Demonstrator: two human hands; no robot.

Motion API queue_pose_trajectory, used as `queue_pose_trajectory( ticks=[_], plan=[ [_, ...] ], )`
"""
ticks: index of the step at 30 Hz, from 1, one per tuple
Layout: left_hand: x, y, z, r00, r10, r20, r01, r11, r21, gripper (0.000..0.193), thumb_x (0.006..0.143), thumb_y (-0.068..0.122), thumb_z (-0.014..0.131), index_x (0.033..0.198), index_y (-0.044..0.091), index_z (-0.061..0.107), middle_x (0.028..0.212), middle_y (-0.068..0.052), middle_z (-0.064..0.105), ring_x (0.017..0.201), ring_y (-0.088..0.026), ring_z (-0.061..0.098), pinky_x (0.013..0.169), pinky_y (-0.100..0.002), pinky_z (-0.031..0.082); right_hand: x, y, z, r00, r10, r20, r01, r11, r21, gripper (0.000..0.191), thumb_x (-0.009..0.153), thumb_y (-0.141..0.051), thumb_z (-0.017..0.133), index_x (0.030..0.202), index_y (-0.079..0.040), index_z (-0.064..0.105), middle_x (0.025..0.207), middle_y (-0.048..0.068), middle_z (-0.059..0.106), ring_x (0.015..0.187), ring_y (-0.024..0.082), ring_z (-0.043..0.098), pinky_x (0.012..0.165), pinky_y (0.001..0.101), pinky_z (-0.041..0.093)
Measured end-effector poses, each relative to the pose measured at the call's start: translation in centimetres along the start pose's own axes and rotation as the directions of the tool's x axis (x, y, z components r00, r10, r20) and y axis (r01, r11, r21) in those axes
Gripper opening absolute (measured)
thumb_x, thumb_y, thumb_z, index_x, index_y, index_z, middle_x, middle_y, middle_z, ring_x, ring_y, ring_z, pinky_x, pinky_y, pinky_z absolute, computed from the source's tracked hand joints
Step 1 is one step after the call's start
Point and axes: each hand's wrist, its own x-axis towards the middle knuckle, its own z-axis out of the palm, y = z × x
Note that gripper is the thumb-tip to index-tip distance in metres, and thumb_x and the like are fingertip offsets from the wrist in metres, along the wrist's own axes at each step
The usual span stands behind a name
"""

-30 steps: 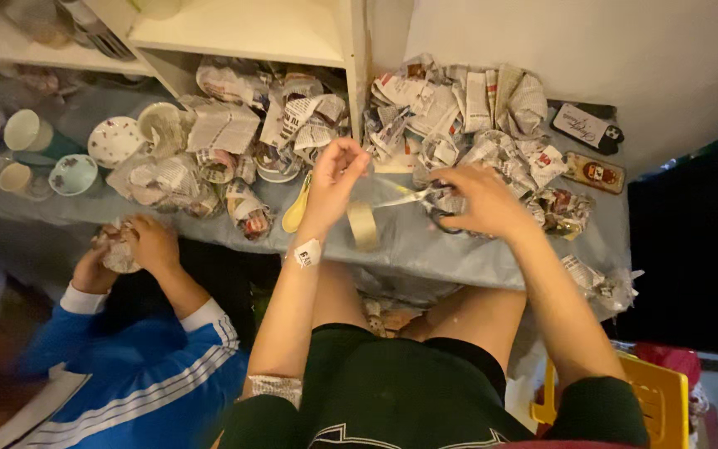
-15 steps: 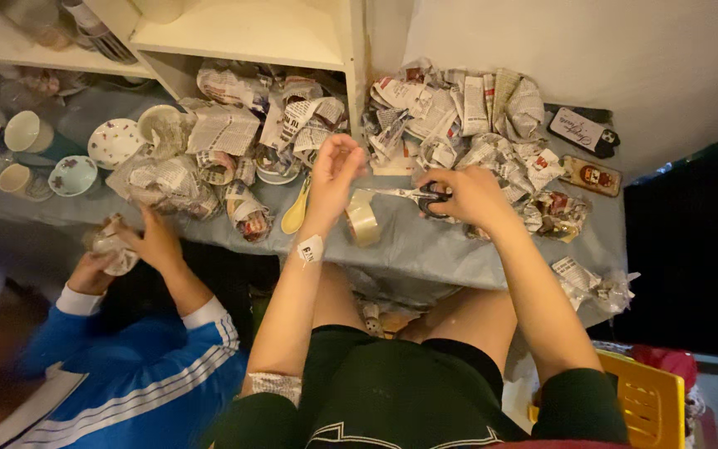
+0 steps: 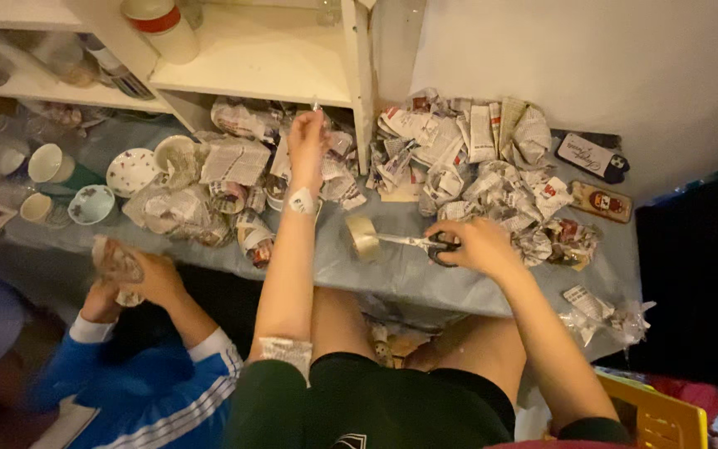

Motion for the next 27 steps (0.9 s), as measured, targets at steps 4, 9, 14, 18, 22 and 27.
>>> queue_pose_trajectory(
  ticks=[4,9,14,18,22,27],
  plan=[
    [3.6,-1.4,1.1,0.985,-0.102,-0.136,0.105,0.994,0.012,0.015,0.094,0.024,0.071,0.098,0.011,0.065,0.08,0.004,0.061,0.067,-0.008,0.058,0.058,-0.026,0.05,0.5,0.4,0.6,1.0,-0.011,-0.008,0.011,0.999,0.031,0.048,0.068,-0.033,0.085,0.114,-0.037,0.073,0.088,0.001,0.079,0.079,0.029,0.075,0.068,0.0446,0.057],
    [5.0,-2.5,0.4,0.978,-0.076,-0.193,0.091,0.993,0.07,0.03,0.093,0.029,0.078,0.079,0.009,0.061,0.068,0.001,0.058,0.055,-0.009,0.053,0.048,-0.026,0.043,0.4,1.7,2.0,1.0,0.001,-0.02,0.001,0.992,0.123,0.05,0.066,-0.035,0.085,0.115,-0.036,0.074,0.084,0.002,0.077,0.079,0.027,0.075,0.069,0.0423,0.057],
    [5.3,-2.2,0.1,0.939,-0.209,-0.274,0.233,0.971,0.06,0.037,0.089,0.034,0.083,0.078,0.008,0.059,0.071,-0.001,0.061,0.053,-0.01,0.054,0.047,-0.027,0.046,-1.3,2.4,4.7,0.993,-0.018,-0.115,0.034,0.99,0.136,0.05,0.064,-0.032,0.087,0.112,-0.034,0.076,0.081,-0.001,0.077,0.075,0.027,0.071,0.065,0.0425,0.053],
    [5.0,-1.7,0.3,0.916,-0.297,-0.271,0.304,0.953,-0.016,0.033,0.083,0.035,0.083,0.085,0.012,0.059,0.08,-0.001,0.063,0.063,-0.009,0.06,0.059,-0.023,0.058,-2.6,2.7,5.9,0.997,0.068,0.022,-0.071,0.968,0.242,0.048,0.068,-0.032,0.086,0.114,-0.035,0.075,0.086,0.001,0.074,0.069,0.025,0.071,0.064,0.0392,0.054],
    [4.2,-1.9,-0.2,0.907,-0.318,-0.275,0.286,0.946,-0.152,0.032,0.082,0.024,0.083,0.099,0.012,0.059,0.094,-0.005,0.07,0.082,-0.011,0.069,0.07,-0.024,0.062,-3.6,2.9,6.4,0.996,0.076,0.04,-0.084,0.959,0.272,0.045,0.069,-0.031,0.085,0.112,-0.033,0.075,0.086,0.002,0.074,0.068,0.025,0.071,0.064,0.0391,0.053],
    [2.8,-1.7,-2.0,0.896,-0.444,0.01,0.406,0.808,-0.428,0.026,0.092,0.004,0.075,0.117,-0.001,0.066,0.101,-0.009,0.072,0.09,-0.014,0.069,0.079,-0.02,0.06,-4.5,3.0,7.0,0.997,0.069,-0.015,-0.062,0.95,0.307,0.046,0.068,-0.03,0.086,0.112,-0.03,0.075,0.083,0.004,0.075,0.071,0.025,0.072,0.065,0.0387,0.054]
  ],
)
